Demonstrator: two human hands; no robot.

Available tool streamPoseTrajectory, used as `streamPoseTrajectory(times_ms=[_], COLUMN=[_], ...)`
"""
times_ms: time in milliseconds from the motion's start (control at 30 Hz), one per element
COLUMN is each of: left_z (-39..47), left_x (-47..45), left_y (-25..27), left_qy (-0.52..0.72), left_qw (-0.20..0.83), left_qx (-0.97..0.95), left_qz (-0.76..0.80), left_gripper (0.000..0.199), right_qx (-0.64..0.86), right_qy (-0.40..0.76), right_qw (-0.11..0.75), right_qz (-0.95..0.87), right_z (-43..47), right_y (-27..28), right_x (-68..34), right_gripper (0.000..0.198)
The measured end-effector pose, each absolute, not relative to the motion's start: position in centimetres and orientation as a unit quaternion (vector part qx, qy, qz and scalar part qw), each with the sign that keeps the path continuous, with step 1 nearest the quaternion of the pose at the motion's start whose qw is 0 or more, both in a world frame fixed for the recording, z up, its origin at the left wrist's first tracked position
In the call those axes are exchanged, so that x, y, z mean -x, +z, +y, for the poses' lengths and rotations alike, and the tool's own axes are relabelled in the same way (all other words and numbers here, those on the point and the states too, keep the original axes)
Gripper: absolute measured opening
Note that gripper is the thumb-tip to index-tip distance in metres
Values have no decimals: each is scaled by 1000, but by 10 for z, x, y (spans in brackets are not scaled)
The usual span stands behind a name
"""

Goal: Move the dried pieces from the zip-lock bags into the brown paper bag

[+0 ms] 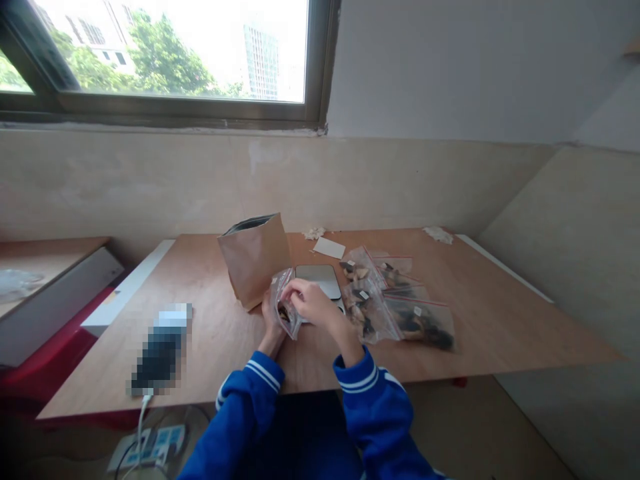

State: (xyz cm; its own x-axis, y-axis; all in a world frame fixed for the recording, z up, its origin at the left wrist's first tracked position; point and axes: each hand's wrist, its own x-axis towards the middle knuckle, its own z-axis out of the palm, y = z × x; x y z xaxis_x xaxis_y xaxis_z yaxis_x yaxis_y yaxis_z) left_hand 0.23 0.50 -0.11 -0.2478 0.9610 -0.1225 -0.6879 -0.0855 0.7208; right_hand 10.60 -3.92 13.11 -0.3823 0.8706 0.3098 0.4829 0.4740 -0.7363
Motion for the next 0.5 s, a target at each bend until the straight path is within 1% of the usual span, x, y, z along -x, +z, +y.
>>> streamPoseTrajectory(times_ms=[67, 133, 233, 333, 433, 500], left_z=[6, 5, 1, -4, -9, -10], left_x=[-2, -2, -3, -4, -5, -5], left_y=[-1, 0, 4, 8, 11, 12], left_qy=[716, 726, 742, 707, 660, 653], left_qw=[580, 580, 576, 607, 638, 639], left_qx=[-189, -175, -157, -172, -221, -243], left_qz=[339, 326, 305, 320, 330, 326], left_gripper=[38, 35, 31, 34, 38, 39], right_qx=[439, 454, 450, 427, 439, 441], right_qy=[252, 233, 218, 219, 260, 280], right_qw=[302, 288, 336, 399, 398, 389], right_qz=[-808, -811, -798, -781, -763, -759], right_z=[-36, -28, -15, -6, -3, -3], right_y=[115, 102, 94, 98, 102, 102], right_x=[-97, -91, -91, -99, -108, -112], right_gripper=[26, 29, 43, 51, 42, 35])
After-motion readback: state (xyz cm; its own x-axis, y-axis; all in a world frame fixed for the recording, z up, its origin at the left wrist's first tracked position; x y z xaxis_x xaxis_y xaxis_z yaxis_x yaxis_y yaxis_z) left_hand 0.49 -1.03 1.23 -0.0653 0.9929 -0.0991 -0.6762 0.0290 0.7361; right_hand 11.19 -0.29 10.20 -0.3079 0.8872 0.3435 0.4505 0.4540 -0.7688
